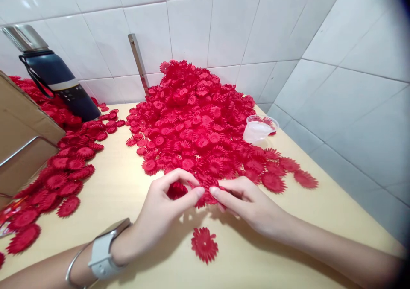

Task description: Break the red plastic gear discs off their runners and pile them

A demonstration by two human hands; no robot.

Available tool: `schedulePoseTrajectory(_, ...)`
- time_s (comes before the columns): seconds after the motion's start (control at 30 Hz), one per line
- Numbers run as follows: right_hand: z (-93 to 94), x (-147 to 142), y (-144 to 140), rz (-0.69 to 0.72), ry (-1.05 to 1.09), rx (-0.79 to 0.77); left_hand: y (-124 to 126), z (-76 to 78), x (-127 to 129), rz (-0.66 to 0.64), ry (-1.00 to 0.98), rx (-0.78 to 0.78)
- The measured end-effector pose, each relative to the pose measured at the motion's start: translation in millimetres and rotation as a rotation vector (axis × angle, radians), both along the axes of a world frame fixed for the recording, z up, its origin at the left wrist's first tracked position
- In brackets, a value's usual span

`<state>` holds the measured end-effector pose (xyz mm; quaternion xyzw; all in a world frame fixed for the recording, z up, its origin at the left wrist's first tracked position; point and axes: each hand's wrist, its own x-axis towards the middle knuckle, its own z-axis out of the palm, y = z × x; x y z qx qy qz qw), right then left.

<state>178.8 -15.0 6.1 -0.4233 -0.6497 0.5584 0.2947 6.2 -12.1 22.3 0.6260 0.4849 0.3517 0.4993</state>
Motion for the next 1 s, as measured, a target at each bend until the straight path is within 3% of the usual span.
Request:
schedulePoseTrajectory(0.27, 0.7, -4, -5, 0.054, 0.210, -0.204, -3, -4.0, 1, -0.180, -0.027, -0.058)
schedulePoseTrajectory(0.57, 0.6, -3, -2, 0.072, 0.139, -0.222, 8, -1.5, -4, -0.127, 0.073, -0.122)
schedulePoseTrajectory(0.77, -2.8, -3, 4, -0.116, 0.019, -0.128, 22, -4.7, -9, 0.009, 0.094, -0.155)
schedulePoseTrajectory(1.0, -10.5, 2, 10, -0.373, 0.121, -0.169, 31, -1.4, -14, 0.174, -0.001, -0.132)
